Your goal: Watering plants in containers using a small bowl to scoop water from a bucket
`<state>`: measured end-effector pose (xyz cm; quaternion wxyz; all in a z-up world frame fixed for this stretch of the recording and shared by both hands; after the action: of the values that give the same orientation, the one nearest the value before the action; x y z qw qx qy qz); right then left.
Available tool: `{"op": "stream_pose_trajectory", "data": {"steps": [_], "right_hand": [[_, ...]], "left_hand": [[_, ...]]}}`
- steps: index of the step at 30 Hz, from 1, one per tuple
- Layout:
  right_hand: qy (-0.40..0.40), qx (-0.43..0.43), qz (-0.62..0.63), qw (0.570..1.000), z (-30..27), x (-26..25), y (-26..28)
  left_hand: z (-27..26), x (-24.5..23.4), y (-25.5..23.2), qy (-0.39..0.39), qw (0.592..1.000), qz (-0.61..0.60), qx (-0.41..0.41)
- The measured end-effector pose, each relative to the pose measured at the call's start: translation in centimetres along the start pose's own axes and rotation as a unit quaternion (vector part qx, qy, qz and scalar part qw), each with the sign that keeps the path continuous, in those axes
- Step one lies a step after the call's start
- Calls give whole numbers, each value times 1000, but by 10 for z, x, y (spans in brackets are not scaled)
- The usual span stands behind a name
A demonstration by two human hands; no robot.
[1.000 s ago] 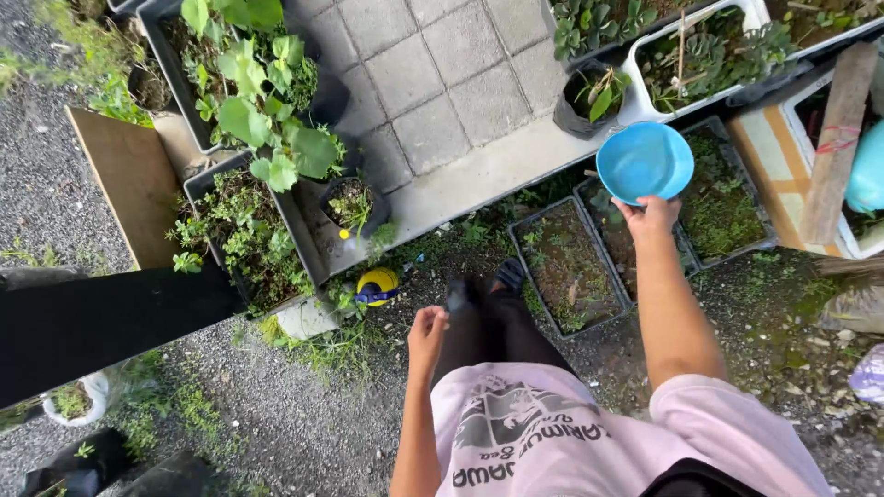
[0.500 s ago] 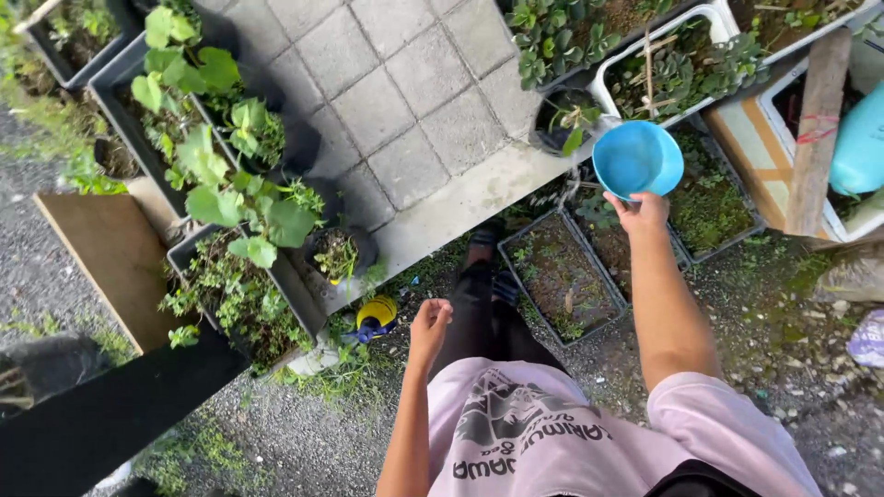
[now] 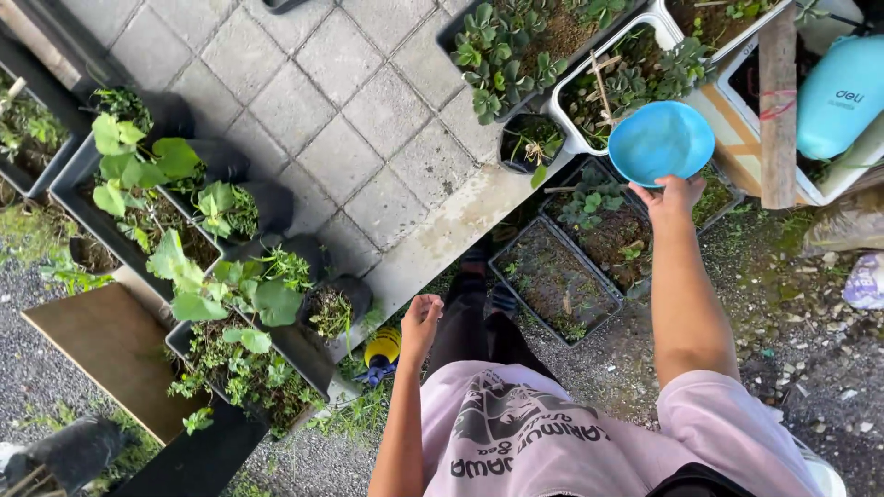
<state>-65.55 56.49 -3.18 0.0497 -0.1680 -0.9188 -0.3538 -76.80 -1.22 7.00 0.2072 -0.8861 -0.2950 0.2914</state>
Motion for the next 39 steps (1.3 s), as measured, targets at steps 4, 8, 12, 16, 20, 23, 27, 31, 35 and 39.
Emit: {"op": "stream_pose_trajectory", "data": {"steps": [4,8,12,16,20,23,27,31,35,39], "right_hand": [[-23,-8,-52,998,3,21,16],[-20,3,-69,997,-52,51,39],[-30,-22,-84,996,-12,51,51],[-89,-102,-88,987,-26,84,70],[-98,-126,-114,981,-19,101,87],[-80,-127,-79,986,-24,111,104],[-99,-139,-34,985,-2,109,117],[-93,-171,-94,976,1,96,119],[0,-255,-205,945,-7,82,107],[5,-344,-348,872,-40,77,99]], "left_hand": [[9,-13,-32,19,1000,18,-11],[22,-19,-46,34,999,24,-8],[37,-18,-44,39,999,37,-4],[46,-17,-47,24,999,9,27],[51,-20,-52,29,999,8,40],[50,-24,-60,19,999,45,22],[48,-29,-68,24,998,63,20],[49,-28,-72,30,998,55,18],[49,-28,-80,40,996,79,30],[52,-26,-88,60,993,82,60]]}}
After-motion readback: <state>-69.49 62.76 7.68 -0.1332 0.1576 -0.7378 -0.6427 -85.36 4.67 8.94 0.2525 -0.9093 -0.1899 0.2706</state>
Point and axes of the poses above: each hand's wrist, its own z-axis towards the middle knuckle, its own x-axis out of the palm, y = z × x, the point moved 2 cm from there along z, towards the middle knuckle, and after that the axes turned 14 degrees about z, right-handed, at the moved point
